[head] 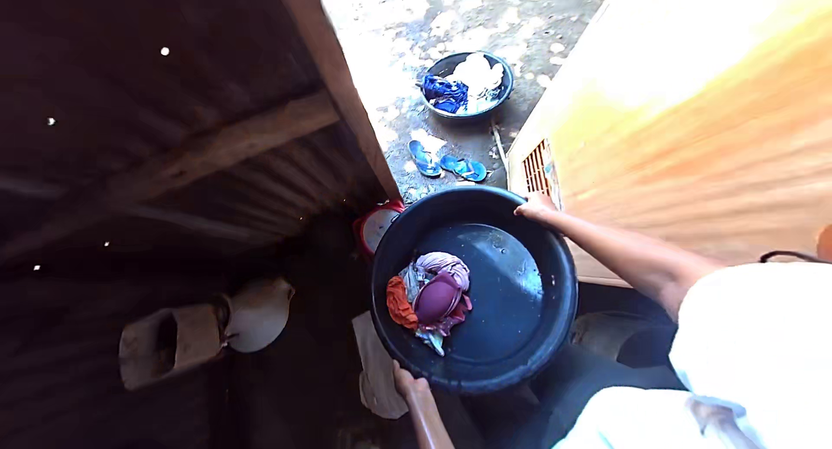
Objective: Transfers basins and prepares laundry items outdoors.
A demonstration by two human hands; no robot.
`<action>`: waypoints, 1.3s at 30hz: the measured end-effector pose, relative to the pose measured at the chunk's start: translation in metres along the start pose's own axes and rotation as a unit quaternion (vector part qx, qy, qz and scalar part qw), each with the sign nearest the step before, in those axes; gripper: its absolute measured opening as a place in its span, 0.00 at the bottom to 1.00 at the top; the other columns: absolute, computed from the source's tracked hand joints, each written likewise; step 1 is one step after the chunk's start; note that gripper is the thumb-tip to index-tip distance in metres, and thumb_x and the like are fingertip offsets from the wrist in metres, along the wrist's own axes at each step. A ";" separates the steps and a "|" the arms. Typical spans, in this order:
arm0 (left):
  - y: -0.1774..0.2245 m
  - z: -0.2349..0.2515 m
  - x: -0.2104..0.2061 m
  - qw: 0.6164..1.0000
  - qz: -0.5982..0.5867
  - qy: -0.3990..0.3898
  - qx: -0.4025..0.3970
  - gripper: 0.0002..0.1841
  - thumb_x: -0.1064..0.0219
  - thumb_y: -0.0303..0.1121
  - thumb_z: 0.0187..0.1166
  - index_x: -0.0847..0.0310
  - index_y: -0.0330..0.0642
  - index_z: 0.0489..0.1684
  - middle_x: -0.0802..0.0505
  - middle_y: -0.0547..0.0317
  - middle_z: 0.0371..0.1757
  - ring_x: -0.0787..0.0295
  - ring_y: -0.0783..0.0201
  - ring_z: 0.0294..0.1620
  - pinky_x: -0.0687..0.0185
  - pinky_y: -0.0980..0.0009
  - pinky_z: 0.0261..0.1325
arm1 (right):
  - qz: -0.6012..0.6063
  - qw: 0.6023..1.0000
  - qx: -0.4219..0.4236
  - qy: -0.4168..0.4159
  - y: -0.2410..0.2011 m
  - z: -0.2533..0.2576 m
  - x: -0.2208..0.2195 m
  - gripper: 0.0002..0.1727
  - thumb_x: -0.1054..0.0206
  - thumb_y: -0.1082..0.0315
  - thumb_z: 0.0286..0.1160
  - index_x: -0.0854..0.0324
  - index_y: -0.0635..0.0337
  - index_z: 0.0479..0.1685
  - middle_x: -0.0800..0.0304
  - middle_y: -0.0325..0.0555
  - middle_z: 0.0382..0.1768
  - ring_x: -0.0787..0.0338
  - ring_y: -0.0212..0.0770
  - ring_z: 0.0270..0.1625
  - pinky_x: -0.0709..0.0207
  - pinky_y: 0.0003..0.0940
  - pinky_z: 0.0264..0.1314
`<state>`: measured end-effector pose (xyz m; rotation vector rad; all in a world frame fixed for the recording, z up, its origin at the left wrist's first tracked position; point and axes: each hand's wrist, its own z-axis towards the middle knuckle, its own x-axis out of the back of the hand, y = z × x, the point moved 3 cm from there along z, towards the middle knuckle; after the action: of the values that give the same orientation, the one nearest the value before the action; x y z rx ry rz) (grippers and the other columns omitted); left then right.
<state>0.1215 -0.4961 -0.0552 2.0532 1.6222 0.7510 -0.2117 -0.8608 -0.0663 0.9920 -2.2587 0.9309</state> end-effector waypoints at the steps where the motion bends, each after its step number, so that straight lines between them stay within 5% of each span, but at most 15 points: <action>1: 0.000 0.000 -0.019 1.000 0.010 -0.009 0.014 0.24 0.52 0.40 0.95 0.34 0.32 0.80 0.25 0.36 0.80 0.27 0.44 0.77 0.30 0.43 0.76 | 0.013 1.000 -0.007 0.017 0.001 0.007 0.015 0.21 0.26 0.67 0.72 0.17 0.74 0.58 0.14 0.76 0.56 0.15 0.74 0.62 0.26 0.76 0.61; 9: 0.019 -0.002 -0.123 0.982 0.155 -0.104 0.041 0.25 0.52 0.39 0.95 0.36 0.29 0.81 0.28 0.33 0.82 0.30 0.41 0.80 0.34 0.42 0.79 | 0.026 0.994 -0.061 0.085 0.010 0.049 0.085 0.21 0.23 0.70 0.68 0.18 0.80 0.52 0.14 0.79 0.54 0.15 0.76 0.61 0.27 0.77 0.60; 13: 0.031 0.012 -0.167 0.951 0.262 -0.160 0.024 0.23 0.36 0.19 0.80 0.32 0.25 0.75 0.19 0.30 0.70 0.21 0.42 0.66 0.25 0.47 0.68 | 0.032 0.992 -0.082 0.094 0.010 0.059 0.107 0.20 0.23 0.72 0.67 0.19 0.81 0.51 0.15 0.79 0.53 0.15 0.76 0.60 0.26 0.75 0.59; 21: 0.041 0.055 -0.249 0.864 0.435 -0.254 -0.022 0.36 0.27 0.09 0.61 0.36 0.26 0.75 0.16 0.27 0.62 0.15 0.40 0.55 0.17 0.47 0.55 | 0.055 0.985 -0.140 0.079 -0.034 0.032 0.147 0.23 0.28 0.72 0.74 0.24 0.78 0.65 0.19 0.76 0.66 0.20 0.68 0.74 0.29 0.65 0.73; 27: 0.066 0.068 -0.326 0.854 0.446 -0.266 -0.043 0.35 0.31 0.15 0.71 0.41 0.28 0.81 0.17 0.27 0.64 0.17 0.41 0.57 0.19 0.47 0.58 | 0.124 0.975 -0.176 0.061 -0.030 0.074 0.152 0.23 0.30 0.75 0.74 0.28 0.81 0.65 0.20 0.77 0.62 0.17 0.67 0.66 0.25 0.63 0.64; 32: 0.098 0.069 -0.381 0.834 0.478 -0.262 -0.084 0.31 0.33 0.16 0.72 0.37 0.26 0.78 0.17 0.27 0.63 0.16 0.42 0.55 0.18 0.48 0.58 | 0.110 0.976 -0.186 0.025 -0.023 0.102 0.145 0.25 0.27 0.73 0.72 0.27 0.82 0.63 0.19 0.78 0.62 0.16 0.70 0.67 0.25 0.66 0.66; 35: 0.101 0.062 -0.414 0.823 0.500 -0.251 -0.096 0.29 0.33 0.16 0.71 0.34 0.25 0.76 0.16 0.28 0.60 0.17 0.44 0.53 0.19 0.49 0.57 | 0.101 0.974 -0.205 0.006 -0.028 0.111 0.152 0.34 0.27 0.70 0.71 0.35 0.80 0.74 0.22 0.77 0.69 0.20 0.68 0.74 0.29 0.64 0.75; 39: 0.096 0.059 -0.451 0.834 0.489 -0.231 -0.107 0.22 0.33 0.14 0.69 0.27 0.23 0.64 0.14 0.34 0.49 0.18 0.51 0.42 0.18 0.56 0.47 | 0.125 0.965 -0.231 -0.001 -0.038 0.132 0.153 0.36 0.28 0.71 0.73 0.39 0.81 0.77 0.23 0.76 0.71 0.20 0.66 0.76 0.29 0.62 0.76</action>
<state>0.1521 -0.9566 -0.1104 2.5533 0.1323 0.5949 -0.2979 -1.0453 -0.0350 0.5104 -2.4792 0.4535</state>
